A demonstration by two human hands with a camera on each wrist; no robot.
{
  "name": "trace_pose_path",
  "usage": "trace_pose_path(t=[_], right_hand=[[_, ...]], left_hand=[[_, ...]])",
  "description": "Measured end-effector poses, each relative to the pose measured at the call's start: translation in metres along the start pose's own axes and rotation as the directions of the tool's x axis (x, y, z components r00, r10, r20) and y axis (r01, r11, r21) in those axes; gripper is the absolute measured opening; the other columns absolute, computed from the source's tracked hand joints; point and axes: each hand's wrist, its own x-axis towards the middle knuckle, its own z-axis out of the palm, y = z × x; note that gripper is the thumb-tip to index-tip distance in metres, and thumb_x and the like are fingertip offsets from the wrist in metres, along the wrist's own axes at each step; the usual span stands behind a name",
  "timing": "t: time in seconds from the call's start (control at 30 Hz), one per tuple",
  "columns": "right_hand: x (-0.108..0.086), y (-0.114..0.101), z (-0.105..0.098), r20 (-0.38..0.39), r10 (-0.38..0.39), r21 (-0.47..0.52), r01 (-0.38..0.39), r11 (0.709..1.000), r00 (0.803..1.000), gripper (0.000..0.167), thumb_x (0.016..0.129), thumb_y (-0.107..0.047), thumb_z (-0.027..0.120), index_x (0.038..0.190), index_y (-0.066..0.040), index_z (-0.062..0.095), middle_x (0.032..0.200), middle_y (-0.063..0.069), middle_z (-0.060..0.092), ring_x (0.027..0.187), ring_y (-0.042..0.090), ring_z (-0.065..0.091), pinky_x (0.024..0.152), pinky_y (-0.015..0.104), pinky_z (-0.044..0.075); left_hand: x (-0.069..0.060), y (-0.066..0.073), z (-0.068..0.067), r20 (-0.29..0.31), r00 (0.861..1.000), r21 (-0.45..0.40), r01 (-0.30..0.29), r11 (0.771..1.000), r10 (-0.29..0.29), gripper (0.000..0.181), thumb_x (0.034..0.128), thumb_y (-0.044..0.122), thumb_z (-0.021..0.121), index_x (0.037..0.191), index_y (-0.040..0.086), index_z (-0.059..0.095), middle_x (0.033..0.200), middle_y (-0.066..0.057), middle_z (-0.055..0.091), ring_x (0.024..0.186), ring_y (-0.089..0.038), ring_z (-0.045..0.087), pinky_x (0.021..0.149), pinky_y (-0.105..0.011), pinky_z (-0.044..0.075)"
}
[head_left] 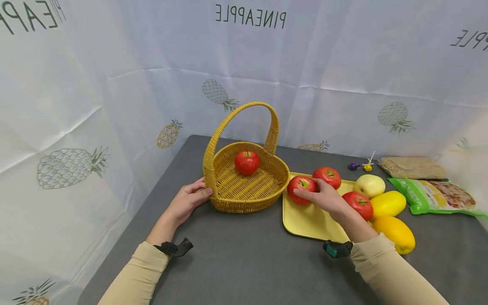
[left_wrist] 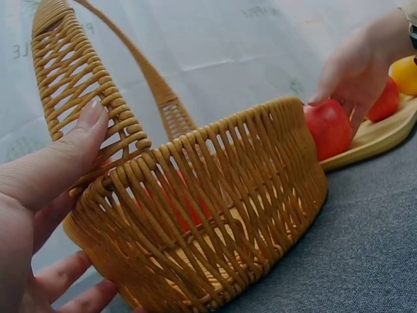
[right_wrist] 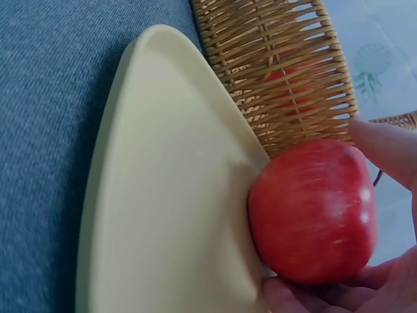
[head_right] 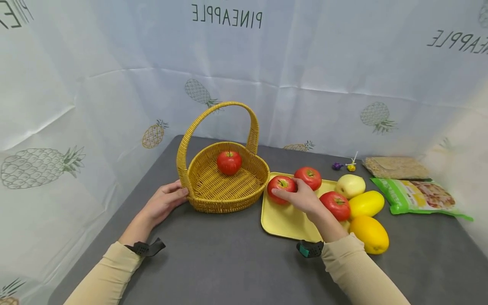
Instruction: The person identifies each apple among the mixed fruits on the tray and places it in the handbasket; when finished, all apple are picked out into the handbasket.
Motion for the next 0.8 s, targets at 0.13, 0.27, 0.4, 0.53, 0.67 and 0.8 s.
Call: trace_pose_path(t=[0.13, 0.27, 0.4, 0.53, 0.67, 0.8], right_hand=[[0.0015, 0.0020, 0.0026, -0.014, 0.006, 0.000, -0.006, 1.000, 1.000, 0.098, 0.090, -0.056, 0.074, 0.154, 0.004, 0.030, 0.144, 0.026, 0.045, 0.128, 0.040, 0.043, 0.104, 0.056, 0.041], [0.0027, 0.0020, 0.0045, -0.026, 0.021, -0.005, -0.021, 1.000, 0.999, 0.102, 0.088, -0.060, 0.074, 0.154, 0.003, 0.029, 0.145, 0.025, 0.044, 0.129, 0.040, 0.043, 0.104, 0.056, 0.041], [0.0023, 0.0013, 0.0049, -0.028, 0.037, -0.001, -0.037, 0.999, 0.999, 0.107, 0.087, -0.062, 0.075, 0.156, 0.003, 0.025, 0.146, 0.025, 0.042, 0.129, 0.041, 0.042, 0.105, 0.056, 0.040], [-0.0005, 0.0029, 0.0047, -0.031, 0.048, -0.007, -0.048, 0.999, 0.998, 0.110, 0.087, -0.063, 0.074, 0.157, 0.004, 0.021, 0.146, 0.027, 0.041, 0.129, 0.042, 0.042, 0.105, 0.057, 0.042], [0.0000, 0.0038, 0.0061, -0.034, 0.041, -0.012, -0.042, 0.999, 0.999, 0.109, 0.087, -0.063, 0.074, 0.155, 0.006, 0.024, 0.144, 0.027, 0.043, 0.128, 0.042, 0.044, 0.103, 0.056, 0.043], [0.0015, 0.0008, 0.0078, -0.036, 0.034, -0.005, -0.034, 0.999, 0.999, 0.107, 0.086, -0.062, 0.076, 0.153, 0.006, 0.027, 0.143, 0.026, 0.045, 0.127, 0.040, 0.045, 0.103, 0.054, 0.043]], left_hand=[[0.0008, -0.0011, 0.0001, 0.008, 1.000, -0.012, -0.006, 1.000, 0.006, 0.012, 0.1012, 0.009, 0.066, 0.109, 0.006, 0.074, 0.168, -0.015, 0.019, 0.155, -0.031, 0.014, 0.099, -0.028, 0.051], [0.0017, -0.0017, -0.0006, 0.007, 1.000, -0.012, -0.005, 1.000, 0.006, 0.012, 0.1015, 0.010, 0.066, 0.109, 0.006, 0.074, 0.168, -0.016, 0.019, 0.154, -0.031, 0.015, 0.099, -0.028, 0.051], [0.0023, -0.0013, -0.0005, 0.014, 1.000, -0.014, -0.015, 1.000, 0.015, 0.012, 0.1015, 0.010, 0.066, 0.110, 0.006, 0.074, 0.168, -0.016, 0.020, 0.154, -0.031, 0.016, 0.100, -0.028, 0.051], [0.0029, -0.0026, 0.0019, 0.017, 1.000, -0.011, -0.014, 1.000, 0.014, 0.013, 0.1011, 0.011, 0.067, 0.110, 0.004, 0.074, 0.167, -0.016, 0.020, 0.154, -0.031, 0.017, 0.100, -0.029, 0.050], [0.0020, -0.0028, 0.0022, 0.009, 1.000, -0.002, -0.004, 1.000, 0.004, 0.013, 0.1012, 0.012, 0.067, 0.108, 0.004, 0.074, 0.167, -0.014, 0.021, 0.154, -0.030, 0.018, 0.100, -0.029, 0.051], [0.0011, -0.0011, -0.0002, 0.000, 1.000, 0.008, -0.007, 1.000, 0.007, 0.011, 0.1016, 0.011, 0.066, 0.107, 0.005, 0.074, 0.167, -0.013, 0.022, 0.153, -0.030, 0.020, 0.100, -0.029, 0.051]])
